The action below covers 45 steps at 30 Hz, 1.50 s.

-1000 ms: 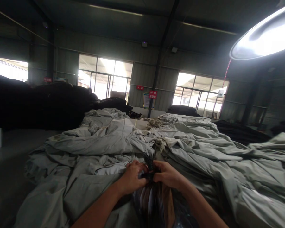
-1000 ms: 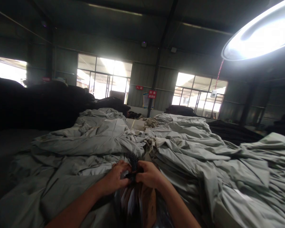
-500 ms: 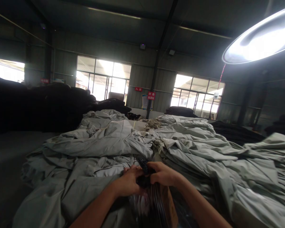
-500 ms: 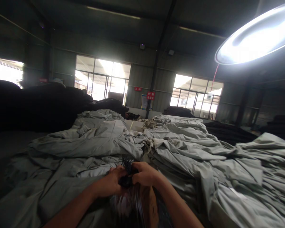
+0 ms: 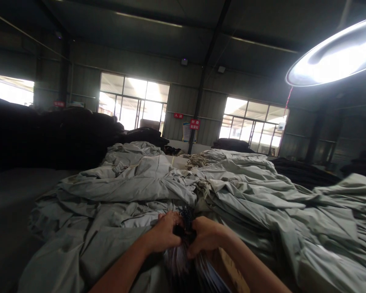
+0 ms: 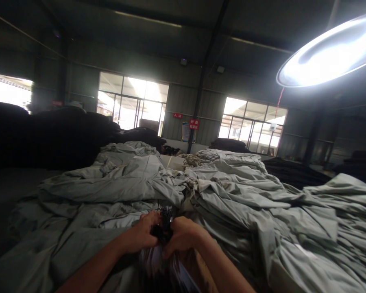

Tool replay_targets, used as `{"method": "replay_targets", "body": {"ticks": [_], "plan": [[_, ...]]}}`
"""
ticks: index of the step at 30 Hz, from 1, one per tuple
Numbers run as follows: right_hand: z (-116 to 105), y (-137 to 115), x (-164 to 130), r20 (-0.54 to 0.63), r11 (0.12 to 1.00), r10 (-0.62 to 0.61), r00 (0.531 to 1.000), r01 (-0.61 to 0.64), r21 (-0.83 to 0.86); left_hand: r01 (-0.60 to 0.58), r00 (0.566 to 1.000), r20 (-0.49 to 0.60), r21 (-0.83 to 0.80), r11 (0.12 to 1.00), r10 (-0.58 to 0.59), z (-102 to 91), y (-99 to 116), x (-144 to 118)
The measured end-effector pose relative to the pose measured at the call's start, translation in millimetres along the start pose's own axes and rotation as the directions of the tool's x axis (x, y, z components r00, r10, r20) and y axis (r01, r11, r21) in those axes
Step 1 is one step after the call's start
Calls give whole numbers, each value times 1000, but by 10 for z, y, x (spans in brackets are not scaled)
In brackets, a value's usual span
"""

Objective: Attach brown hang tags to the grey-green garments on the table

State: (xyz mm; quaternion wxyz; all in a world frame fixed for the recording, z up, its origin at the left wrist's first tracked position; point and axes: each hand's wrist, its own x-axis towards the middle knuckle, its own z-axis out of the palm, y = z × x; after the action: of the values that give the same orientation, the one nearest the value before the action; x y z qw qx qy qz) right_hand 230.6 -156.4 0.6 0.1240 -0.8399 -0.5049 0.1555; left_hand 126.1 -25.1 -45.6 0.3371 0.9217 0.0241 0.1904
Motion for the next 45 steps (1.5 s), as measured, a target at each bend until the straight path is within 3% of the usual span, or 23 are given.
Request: {"method": "replay_targets", "body": {"ticks": [5,11,14,17,20,22,25,30,35,38,41,45], "plan": [[37,131,66,56,992,-54,997,47,113,-90,996,0,13,996,90,24,-9,33],[-87,198,9,126,978,-139,982,116,171,-72,996,60,78,994,67,22,78,7],[-86,160,6,127,993,-58,990,44,107,-66,997,54,157,985,58,52,98,1],[-47,74,6,91,998,30,995,-24,-64,-58,998,30,218,974,53,91,54,22],[-27,-13,-10,26,969,-1,1000,8,-245,-76,997,29,256,964,71,100,-52,52],[-22,-30,-9,-2,961,-46,999,43,-272,-90,996,26,253,963,86,95,-138,73],[10,49,35,-17,978,-81,997,76,-194,-109,994,30,241,964,105,100,-257,105],[69,325,89,-6,968,-248,969,248,46,-72,996,65,287,955,56,131,-381,149],[-130,484,-183,-34,881,-349,937,340,330,-43,999,38,246,968,35,113,-444,176],[-345,580,-445,-84,830,-284,955,289,478,-22,999,27,169,985,18,117,-475,201],[-493,676,-611,-206,776,-165,965,255,577,-8,1000,12,186,982,6,159,-456,220],[-471,637,-586,-234,753,-107,966,233,616,-42,999,-5,208,977,44,240,-347,234]]}}
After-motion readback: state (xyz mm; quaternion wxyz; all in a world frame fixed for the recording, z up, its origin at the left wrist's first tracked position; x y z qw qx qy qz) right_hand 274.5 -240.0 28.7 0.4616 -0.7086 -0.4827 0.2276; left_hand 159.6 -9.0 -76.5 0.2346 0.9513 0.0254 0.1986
